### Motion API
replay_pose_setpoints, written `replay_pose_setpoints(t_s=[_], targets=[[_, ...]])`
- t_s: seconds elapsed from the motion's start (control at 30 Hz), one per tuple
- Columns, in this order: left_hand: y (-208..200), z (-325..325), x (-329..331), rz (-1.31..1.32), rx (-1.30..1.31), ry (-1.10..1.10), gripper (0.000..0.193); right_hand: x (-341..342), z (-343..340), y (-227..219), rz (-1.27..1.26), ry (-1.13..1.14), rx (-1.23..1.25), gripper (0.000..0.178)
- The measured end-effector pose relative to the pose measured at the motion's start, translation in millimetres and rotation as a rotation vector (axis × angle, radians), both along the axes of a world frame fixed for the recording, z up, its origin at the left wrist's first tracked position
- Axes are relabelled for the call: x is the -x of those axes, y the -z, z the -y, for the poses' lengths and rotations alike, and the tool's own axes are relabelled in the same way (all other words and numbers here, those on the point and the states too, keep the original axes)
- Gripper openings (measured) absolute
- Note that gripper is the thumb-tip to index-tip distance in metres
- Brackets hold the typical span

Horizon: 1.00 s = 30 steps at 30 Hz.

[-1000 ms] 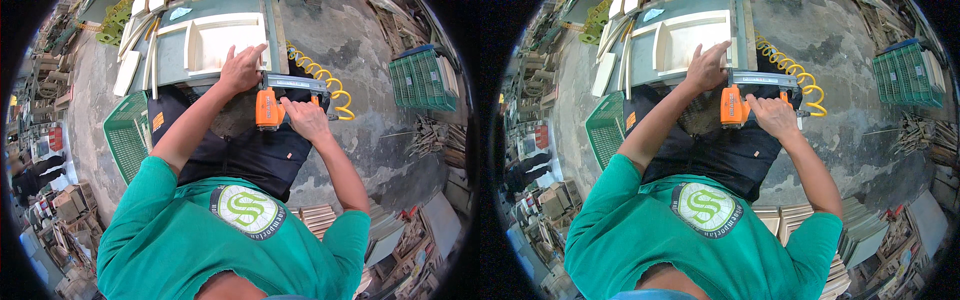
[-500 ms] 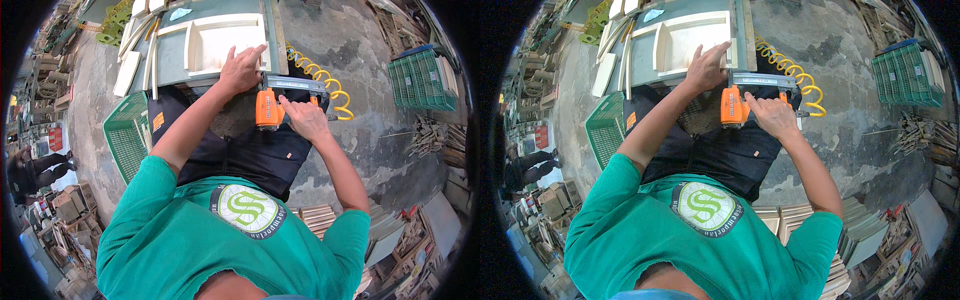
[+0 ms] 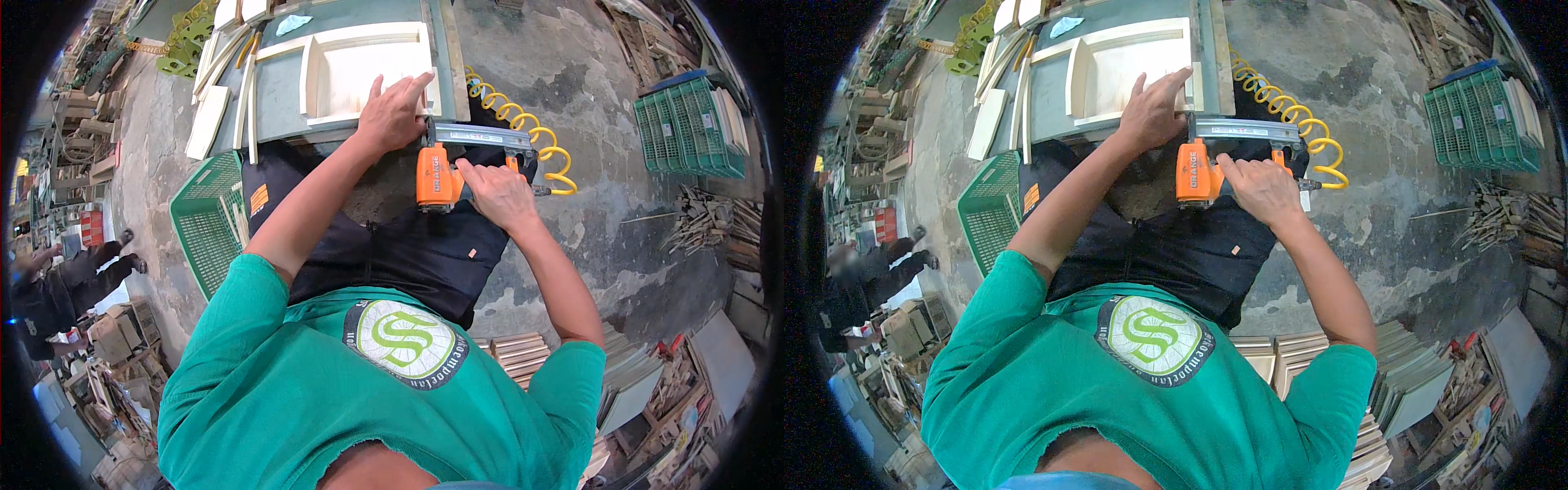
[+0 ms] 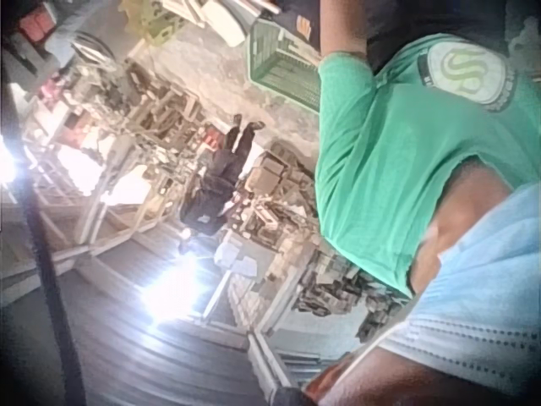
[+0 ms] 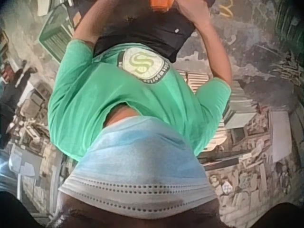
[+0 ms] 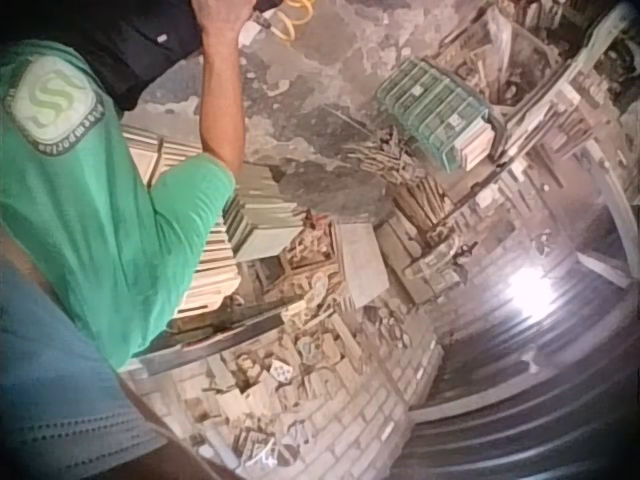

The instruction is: Assemble a small wooden box using a nail gun and glue.

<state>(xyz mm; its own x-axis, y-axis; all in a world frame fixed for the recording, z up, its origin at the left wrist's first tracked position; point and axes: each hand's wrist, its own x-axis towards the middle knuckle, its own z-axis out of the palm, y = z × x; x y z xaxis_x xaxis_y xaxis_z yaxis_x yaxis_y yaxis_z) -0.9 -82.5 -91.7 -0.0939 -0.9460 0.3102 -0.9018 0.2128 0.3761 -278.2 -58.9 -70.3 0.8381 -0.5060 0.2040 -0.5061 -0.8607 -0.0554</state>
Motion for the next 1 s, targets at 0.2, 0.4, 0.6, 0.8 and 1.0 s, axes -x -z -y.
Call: replay_pose_setpoints(t_s=[0.2,0.4,0.6,0.8,1.0], targets=[[3.3,2.5,-4.4,-0.006,-0.004,0.011,0.083,6.7,-0.7,-18.4,0.005,-0.009,-0.028,0.05],[2.9,1.3,-2.7,-0.031,-0.016,-0.015,0.075,-10.8,31.9,-70.8,0.089,0.025,-0.029,0.074],[4.3,-2.7,-4.5,-0.139,0.081,-0.002,0.073,-92.7,113.1,-132.6,0.079,0.109,-0.11,0.076],[-30.9,-48.9,-29.7,-0.3,0.232,0.075,0.033,-192.2,224.5,-100.0,-0.066,0.113,-0.037,0.07],[-32.9,-121.0,-92.8,-0.528,0.149,-0.287,0.01,-264.6,266.1,-46.6,-0.256,0.132,-0.052,0.073]])
